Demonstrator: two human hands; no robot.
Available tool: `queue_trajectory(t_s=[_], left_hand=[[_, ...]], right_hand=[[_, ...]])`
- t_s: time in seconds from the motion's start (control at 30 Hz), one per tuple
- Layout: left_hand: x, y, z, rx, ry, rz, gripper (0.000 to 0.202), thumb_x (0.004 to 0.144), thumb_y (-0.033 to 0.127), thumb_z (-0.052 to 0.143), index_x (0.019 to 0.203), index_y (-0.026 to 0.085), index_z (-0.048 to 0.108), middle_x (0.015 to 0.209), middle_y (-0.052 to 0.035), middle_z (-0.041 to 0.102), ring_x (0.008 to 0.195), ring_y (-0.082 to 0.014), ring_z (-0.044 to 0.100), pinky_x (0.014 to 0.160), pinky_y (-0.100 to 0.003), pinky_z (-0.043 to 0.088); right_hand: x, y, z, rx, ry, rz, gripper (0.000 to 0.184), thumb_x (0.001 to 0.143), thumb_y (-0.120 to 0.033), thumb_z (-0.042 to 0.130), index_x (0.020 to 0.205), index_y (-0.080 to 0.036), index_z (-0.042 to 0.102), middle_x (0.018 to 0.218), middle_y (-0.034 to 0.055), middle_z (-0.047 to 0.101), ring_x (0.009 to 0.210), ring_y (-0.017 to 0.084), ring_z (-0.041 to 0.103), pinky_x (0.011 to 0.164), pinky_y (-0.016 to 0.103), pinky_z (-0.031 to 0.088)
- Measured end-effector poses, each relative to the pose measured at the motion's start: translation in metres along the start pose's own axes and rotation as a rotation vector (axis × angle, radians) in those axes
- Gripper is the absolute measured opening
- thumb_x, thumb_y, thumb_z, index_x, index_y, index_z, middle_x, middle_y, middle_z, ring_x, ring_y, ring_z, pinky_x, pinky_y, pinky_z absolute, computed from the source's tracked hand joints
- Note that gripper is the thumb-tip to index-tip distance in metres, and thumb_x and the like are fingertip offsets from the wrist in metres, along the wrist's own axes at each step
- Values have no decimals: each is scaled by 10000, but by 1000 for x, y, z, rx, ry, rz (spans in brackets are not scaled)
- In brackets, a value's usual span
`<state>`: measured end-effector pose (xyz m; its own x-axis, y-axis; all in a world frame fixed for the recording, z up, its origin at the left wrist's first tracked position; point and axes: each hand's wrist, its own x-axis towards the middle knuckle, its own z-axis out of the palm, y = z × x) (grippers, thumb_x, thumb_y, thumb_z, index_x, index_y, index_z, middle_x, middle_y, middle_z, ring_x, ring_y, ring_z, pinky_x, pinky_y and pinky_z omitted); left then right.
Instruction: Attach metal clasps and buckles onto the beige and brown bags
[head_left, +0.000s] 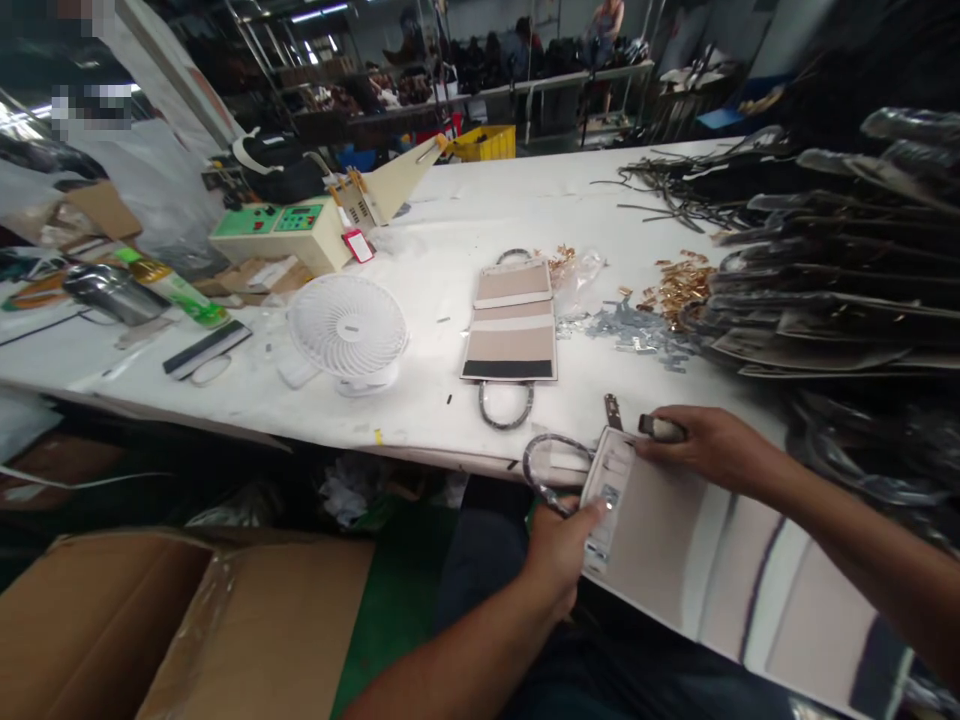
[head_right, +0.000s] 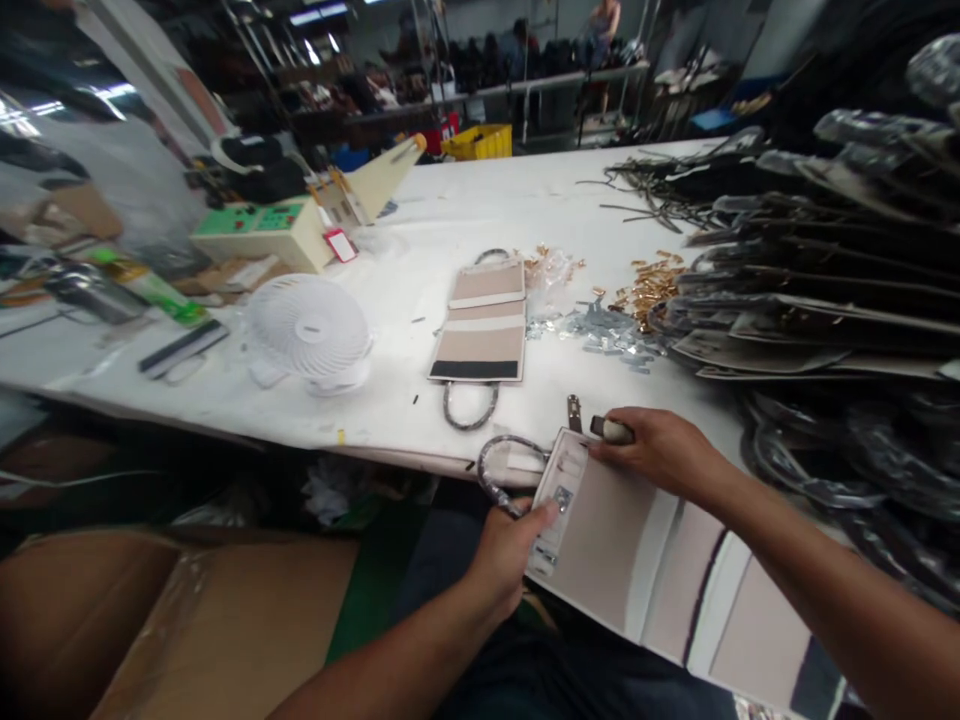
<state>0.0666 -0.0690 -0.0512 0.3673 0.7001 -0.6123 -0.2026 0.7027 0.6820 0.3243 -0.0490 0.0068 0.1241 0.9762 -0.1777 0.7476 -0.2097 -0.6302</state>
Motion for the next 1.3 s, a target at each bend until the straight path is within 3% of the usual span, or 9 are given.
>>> queue_trajectory(t_s=[0.1, 0.2, 0.37, 0.6, 0.8, 0.93, 1.03, 1.17, 1.3], left_hand=[[-4, 1, 11, -84, 33, 1, 643, 507, 607, 1022, 829, 88, 820, 759, -111, 772, 654, -198, 688, 650, -288, 547], [-5, 0, 19, -127, 48, 4, 604, 521, 572, 1018, 810, 84, 811, 782, -120, 779, 645, -188, 682, 639, -278, 537], [-5, 5, 26, -150, 74, 12, 585, 511, 545, 1015, 791, 77, 806, 741, -113, 762, 638, -191, 673, 638, -283, 528], [-7, 11, 32, -161, 84, -12, 526, 507, 512, 993, 744, 91, 785, 686, -73, 714, 596, -161, 616, 596, -266, 478], [-4, 11, 31, -151, 58, -5, 437, 573, 483, 951, 689, 111, 753, 630, -33, 654, 565, -119, 543, 593, -252, 450], [-2, 7, 28, -128, 70, -33, 470, 595, 513, 948, 732, 103, 765, 670, -50, 678, 598, -140, 583, 589, -256, 441], [0, 5, 27, -110, 60, -32, 485, 612, 521, 946, 774, 98, 776, 707, -71, 702, 619, -159, 609, 594, -265, 442], [2, 1, 26, -106, 53, 14, 454, 623, 486, 940, 785, 91, 786, 753, -96, 732, 644, -172, 628, 617, -274, 450], [2, -2, 25, -107, 51, 34, 517, 602, 523, 945, 836, 81, 818, 804, -120, 760, 686, -205, 664, 638, -293, 473]], right_hand=[[-26, -22, -2, 36, 492, -16, 606, 836, -829, 718, 979, -243, 778, 832, 36, 715, 708, 233, 636, 669, 370, 452], [-50, -52, 1, 311, 757, 67, 535, 832, -710, 864, 1117, -264, 786, 879, 37, 734, 700, 235, 670, 635, 361, 527], [-51, -75, 28, 1148, 685, -31, 368, 818, -436, 970, 815, -236, 661, 682, -12, 583, 596, 188, 563, 517, 310, 504], [-34, -70, 60, 1448, 751, -38, 328, 859, -312, 843, 669, -216, 593, 643, -27, 459, 538, 137, 435, 476, 278, 394], [-30, -71, 63, 1505, 816, 29, 362, 810, -315, 814, 631, -213, 517, 603, -41, 420, 483, 109, 346, 442, 262, 348], [-31, -75, 70, 1412, 798, -87, 295, 841, -271, 772, 650, -220, 553, 572, -38, 453, 450, 119, 352, 415, 267, 303], [-33, -83, 80, 1215, 726, -214, 297, 898, -272, 791, 682, -231, 590, 584, -24, 517, 482, 145, 442, 436, 279, 335], [-35, -90, 86, 907, 620, -193, 396, 959, -417, 808, 683, -239, 588, 623, 10, 558, 553, 186, 536, 493, 321, 425], [-29, -89, 74, 961, 551, -154, 437, 969, -469, 793, 682, -244, 552, 601, -5, 515, 501, 168, 482, 444, 301, 371]])
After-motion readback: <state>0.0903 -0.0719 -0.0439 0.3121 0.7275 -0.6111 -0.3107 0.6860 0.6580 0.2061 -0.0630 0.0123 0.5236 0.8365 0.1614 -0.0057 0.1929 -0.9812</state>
